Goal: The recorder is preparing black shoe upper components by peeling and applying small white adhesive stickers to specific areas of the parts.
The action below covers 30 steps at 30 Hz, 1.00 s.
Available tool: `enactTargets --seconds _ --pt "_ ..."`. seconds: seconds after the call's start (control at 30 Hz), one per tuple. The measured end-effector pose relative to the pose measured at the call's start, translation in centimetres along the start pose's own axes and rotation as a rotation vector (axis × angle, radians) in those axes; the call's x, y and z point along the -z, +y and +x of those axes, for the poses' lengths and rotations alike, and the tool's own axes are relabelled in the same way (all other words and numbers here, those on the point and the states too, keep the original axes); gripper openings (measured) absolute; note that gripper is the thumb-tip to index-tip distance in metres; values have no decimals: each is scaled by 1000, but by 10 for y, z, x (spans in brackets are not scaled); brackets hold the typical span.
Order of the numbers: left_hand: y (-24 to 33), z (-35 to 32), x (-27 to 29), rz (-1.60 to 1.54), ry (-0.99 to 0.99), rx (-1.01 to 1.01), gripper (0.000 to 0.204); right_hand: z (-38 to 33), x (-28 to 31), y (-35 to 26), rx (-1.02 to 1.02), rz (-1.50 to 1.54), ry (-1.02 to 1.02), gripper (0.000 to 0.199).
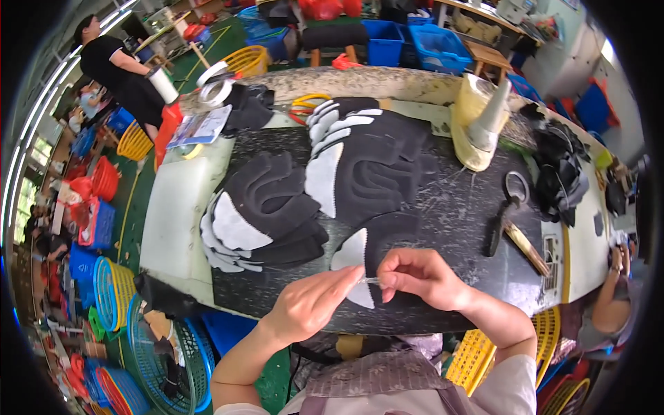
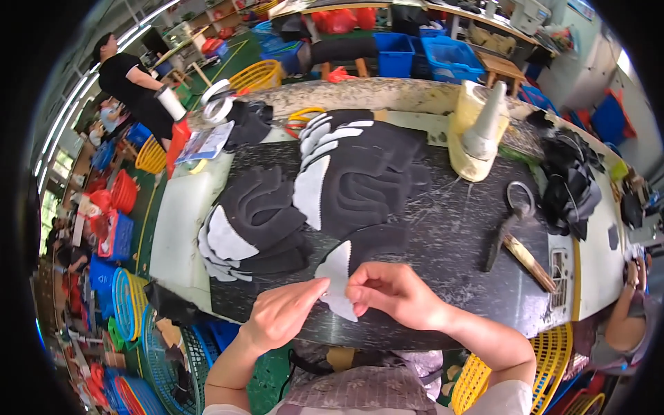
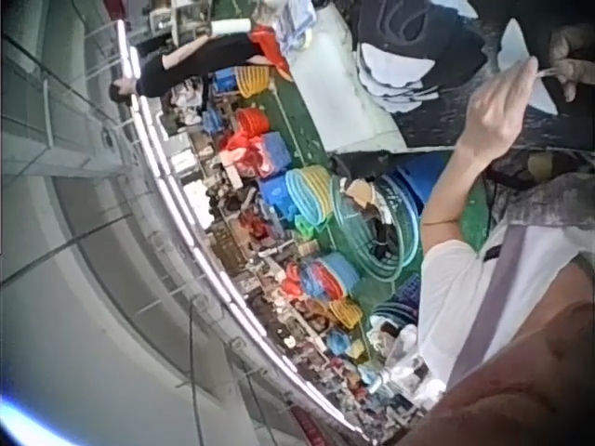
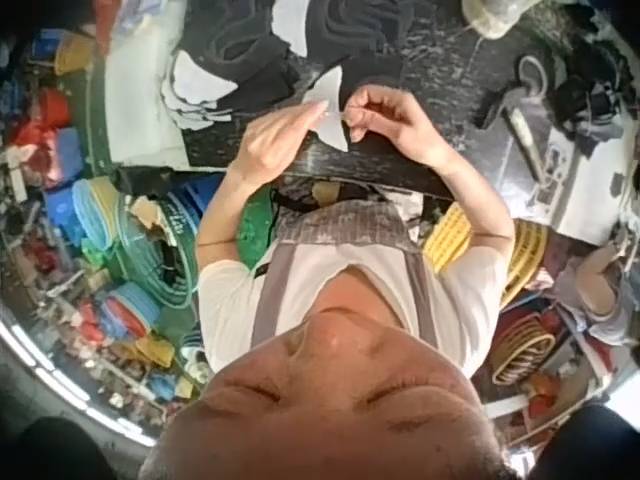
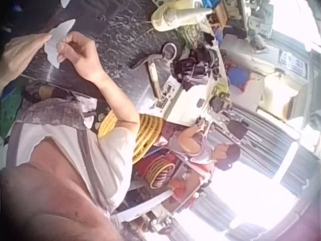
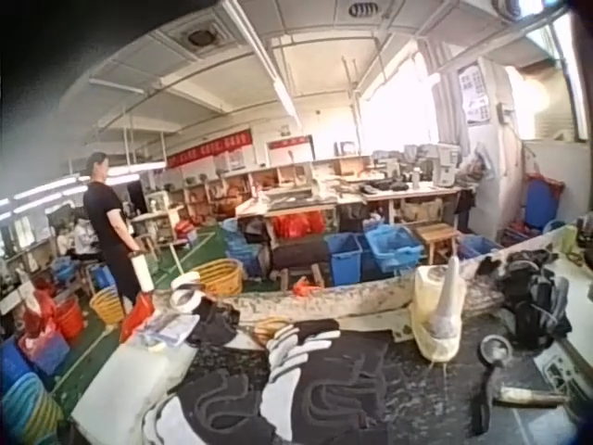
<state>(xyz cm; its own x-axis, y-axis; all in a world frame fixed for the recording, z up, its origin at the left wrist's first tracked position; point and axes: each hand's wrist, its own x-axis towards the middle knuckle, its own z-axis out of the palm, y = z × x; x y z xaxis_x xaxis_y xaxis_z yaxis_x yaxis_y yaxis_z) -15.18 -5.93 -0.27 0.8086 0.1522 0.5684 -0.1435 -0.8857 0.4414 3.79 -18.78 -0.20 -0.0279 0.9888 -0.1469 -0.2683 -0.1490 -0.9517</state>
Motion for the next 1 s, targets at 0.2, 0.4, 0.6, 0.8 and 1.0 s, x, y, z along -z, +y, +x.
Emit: enactTargets --seconds 0.2,0.4,0.6,0.8,1.0 --pt "8 -10 -20 -153 74 101 26 -9 3 9 -6 253 -49 15" --pt "16 -18 -25 -897 3 600 20 -13 3 2 38 217 -23 10" --pt "9 -9 -24 -1308 -97 852 20 -12 9 -2 26 194 -32 11" --pt "6 -7 -32 -1428 -110 839 18 -10 18 9 -59 237 -68 17" --pt "-1 -12 -33 -1382 -203 772 18 -9 24 14 -97 255 -79 21"
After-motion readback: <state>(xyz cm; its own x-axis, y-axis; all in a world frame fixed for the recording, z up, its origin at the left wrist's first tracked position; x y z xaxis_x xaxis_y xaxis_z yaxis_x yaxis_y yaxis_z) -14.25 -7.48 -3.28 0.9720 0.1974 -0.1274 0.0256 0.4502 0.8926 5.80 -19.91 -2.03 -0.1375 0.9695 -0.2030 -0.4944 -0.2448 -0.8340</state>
